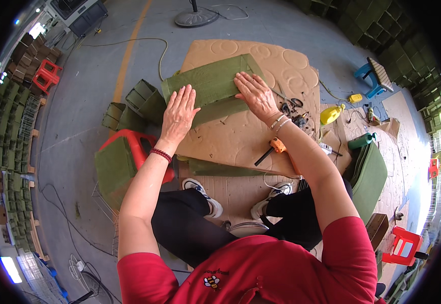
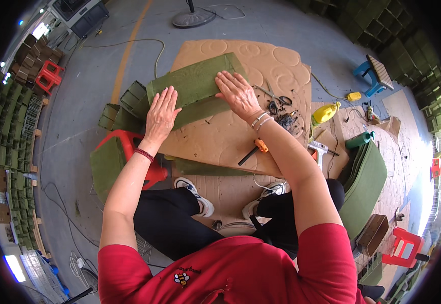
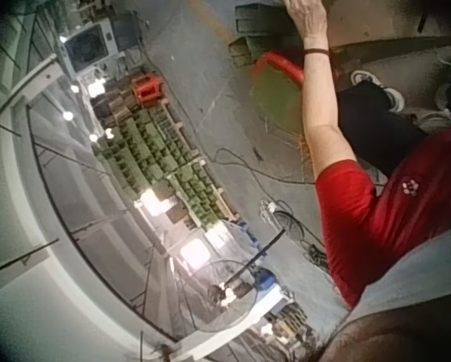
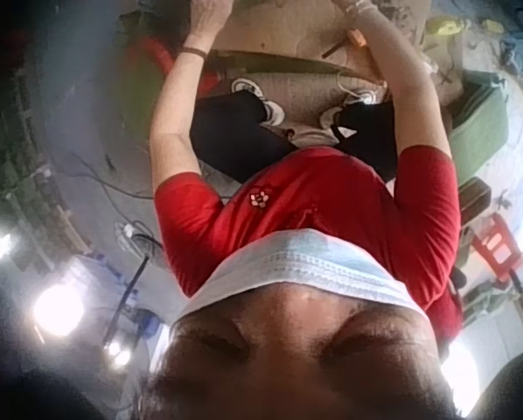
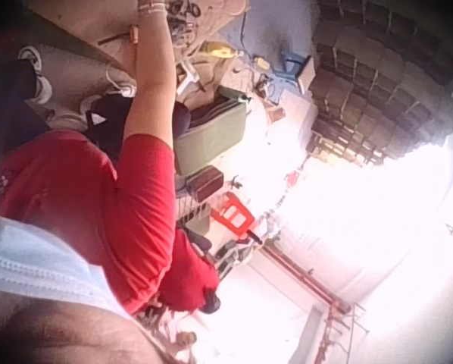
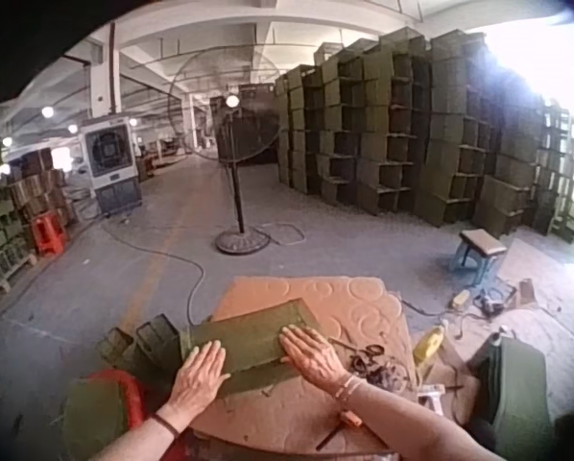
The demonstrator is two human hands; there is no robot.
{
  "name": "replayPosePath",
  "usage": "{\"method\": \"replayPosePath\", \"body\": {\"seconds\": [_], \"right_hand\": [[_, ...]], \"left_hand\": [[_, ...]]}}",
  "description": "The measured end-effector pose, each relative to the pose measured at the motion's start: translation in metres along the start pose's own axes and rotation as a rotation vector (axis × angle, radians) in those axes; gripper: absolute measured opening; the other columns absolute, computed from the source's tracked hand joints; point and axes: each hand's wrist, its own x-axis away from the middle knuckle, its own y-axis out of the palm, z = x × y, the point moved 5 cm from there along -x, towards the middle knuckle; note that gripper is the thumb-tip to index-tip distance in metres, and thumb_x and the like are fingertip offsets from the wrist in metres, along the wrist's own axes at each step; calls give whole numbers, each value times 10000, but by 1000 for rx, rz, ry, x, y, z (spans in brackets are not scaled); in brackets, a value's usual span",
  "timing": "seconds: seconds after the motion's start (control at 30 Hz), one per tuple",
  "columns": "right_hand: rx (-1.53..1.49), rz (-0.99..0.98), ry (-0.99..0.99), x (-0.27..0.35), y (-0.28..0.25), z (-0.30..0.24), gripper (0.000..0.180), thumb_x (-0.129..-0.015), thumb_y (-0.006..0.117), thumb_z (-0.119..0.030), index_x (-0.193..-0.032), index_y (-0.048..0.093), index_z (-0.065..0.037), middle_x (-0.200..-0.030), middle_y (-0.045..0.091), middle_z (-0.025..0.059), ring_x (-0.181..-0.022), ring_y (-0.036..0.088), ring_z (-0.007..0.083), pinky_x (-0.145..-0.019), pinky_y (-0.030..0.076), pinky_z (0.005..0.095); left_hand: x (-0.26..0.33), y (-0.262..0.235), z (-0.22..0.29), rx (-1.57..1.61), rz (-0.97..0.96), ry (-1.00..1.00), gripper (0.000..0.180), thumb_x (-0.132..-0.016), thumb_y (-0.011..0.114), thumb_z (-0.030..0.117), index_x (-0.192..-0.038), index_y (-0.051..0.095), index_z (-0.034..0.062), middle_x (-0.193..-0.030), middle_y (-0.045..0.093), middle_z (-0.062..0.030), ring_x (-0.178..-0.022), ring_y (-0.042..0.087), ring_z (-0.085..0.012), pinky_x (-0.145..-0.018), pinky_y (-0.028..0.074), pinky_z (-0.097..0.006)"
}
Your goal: Applying hot glue to a metal frame and attaching a green fabric covering.
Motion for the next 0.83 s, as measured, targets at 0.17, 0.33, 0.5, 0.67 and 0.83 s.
{"method": "replayPosePath", "body": {"seconds": [0.17,0.33,0.5,0.67,0.83], "right_hand": [[-58,-41,77,1,-10,0,504,-911,599,-253,-1331,476,-3,-1394,494,144,-1293,470,292,-1070,375,442],[-225,218,481,20,-15,26,461,-942,573,-249,-1287,476,40,-1261,564,237,-1185,538,364,-965,447,380],[-516,-70,907,63,20,56,338,-934,626,-275,-920,619,62,-716,646,68,-637,558,253,-626,427,350],[-1207,262,974,63,35,56,289,-926,661,-261,-869,658,23,-766,606,-52,-699,481,32,-634,403,226],[-1305,303,1020,67,34,53,232,-897,702,-226,-835,683,-4,-733,610,-48,-688,494,38,-664,420,221]], "left_hand": [[7,-15,-6,15,-19,-8,619,-919,596,305,-1418,391,2,-1499,356,-159,-1384,349,-285,-1148,275,-444],[51,-3,-47,458,69,-467,597,-945,591,278,-1406,385,-41,-1480,363,-218,-1396,317,-332,-1130,283,-457],[53,-5,-51,921,13,-797,420,-920,661,295,-1109,636,-79,-952,695,-137,-864,643,-177,-820,480,-295],[49,0,-52,1203,155,-826,292,-891,700,207,-976,670,-71,-761,628,21,-691,501,-39,-650,405,-206],[31,10,-87,1280,218,-834,199,-896,685,139,-1027,689,-10,-865,668,20,-763,545,-25,-703,443,-203]]}}
